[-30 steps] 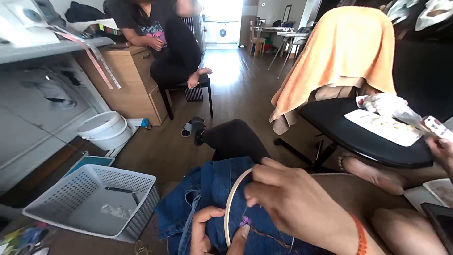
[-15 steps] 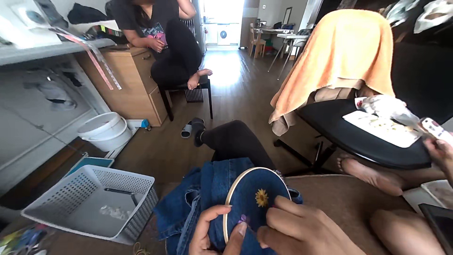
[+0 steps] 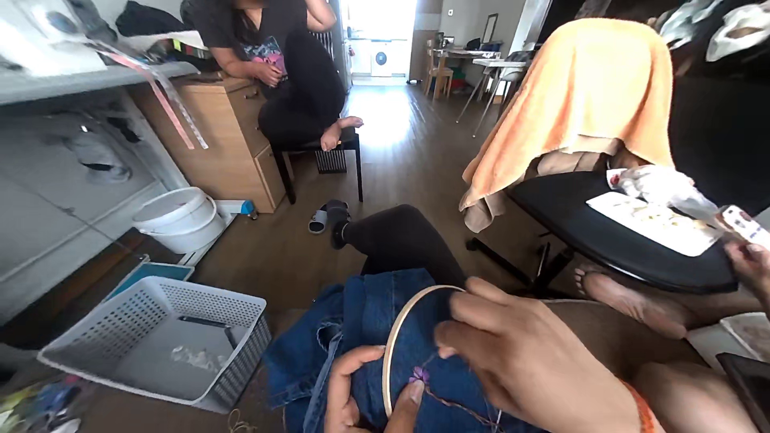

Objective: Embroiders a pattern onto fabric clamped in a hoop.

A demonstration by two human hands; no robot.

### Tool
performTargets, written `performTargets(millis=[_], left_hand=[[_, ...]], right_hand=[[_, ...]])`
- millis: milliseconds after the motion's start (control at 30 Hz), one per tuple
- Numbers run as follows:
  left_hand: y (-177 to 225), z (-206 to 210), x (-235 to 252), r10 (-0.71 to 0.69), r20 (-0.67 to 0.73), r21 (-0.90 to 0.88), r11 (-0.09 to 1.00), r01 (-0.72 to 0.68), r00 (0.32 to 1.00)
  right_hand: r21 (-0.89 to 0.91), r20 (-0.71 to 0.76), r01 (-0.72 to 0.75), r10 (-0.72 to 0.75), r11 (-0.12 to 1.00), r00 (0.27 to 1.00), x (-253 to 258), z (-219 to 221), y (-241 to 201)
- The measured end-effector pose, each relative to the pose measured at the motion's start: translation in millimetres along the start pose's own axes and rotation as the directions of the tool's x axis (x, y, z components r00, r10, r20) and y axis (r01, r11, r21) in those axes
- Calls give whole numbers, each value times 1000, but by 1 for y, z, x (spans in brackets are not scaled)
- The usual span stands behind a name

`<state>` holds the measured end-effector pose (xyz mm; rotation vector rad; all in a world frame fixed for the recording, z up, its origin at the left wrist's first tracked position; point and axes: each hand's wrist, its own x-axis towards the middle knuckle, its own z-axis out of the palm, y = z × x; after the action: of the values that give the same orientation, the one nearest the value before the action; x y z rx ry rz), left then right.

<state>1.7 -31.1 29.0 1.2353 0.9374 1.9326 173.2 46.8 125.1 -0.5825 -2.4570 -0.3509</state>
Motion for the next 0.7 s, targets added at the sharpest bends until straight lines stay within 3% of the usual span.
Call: performTargets(millis=[133, 300, 467, 700], left_hand=[[-2, 2, 1, 13, 3, -21, 1000, -13, 1000], [-4, 3, 0, 74, 72, -23, 997, -72, 995], [-2, 3, 0, 72, 55, 26, 997, -73, 996], [-2, -2, -1, 7, 38, 0, 1000, -7, 999]], right_hand=[[122, 60, 29, -36, 992, 998, -9, -10, -13], [183, -34, 104, -100, 978, 994, 22, -4, -38], [77, -72, 33, -27, 996, 997, 17, 12, 3], [256, -22, 91, -89, 962, 996, -9, 6, -4]])
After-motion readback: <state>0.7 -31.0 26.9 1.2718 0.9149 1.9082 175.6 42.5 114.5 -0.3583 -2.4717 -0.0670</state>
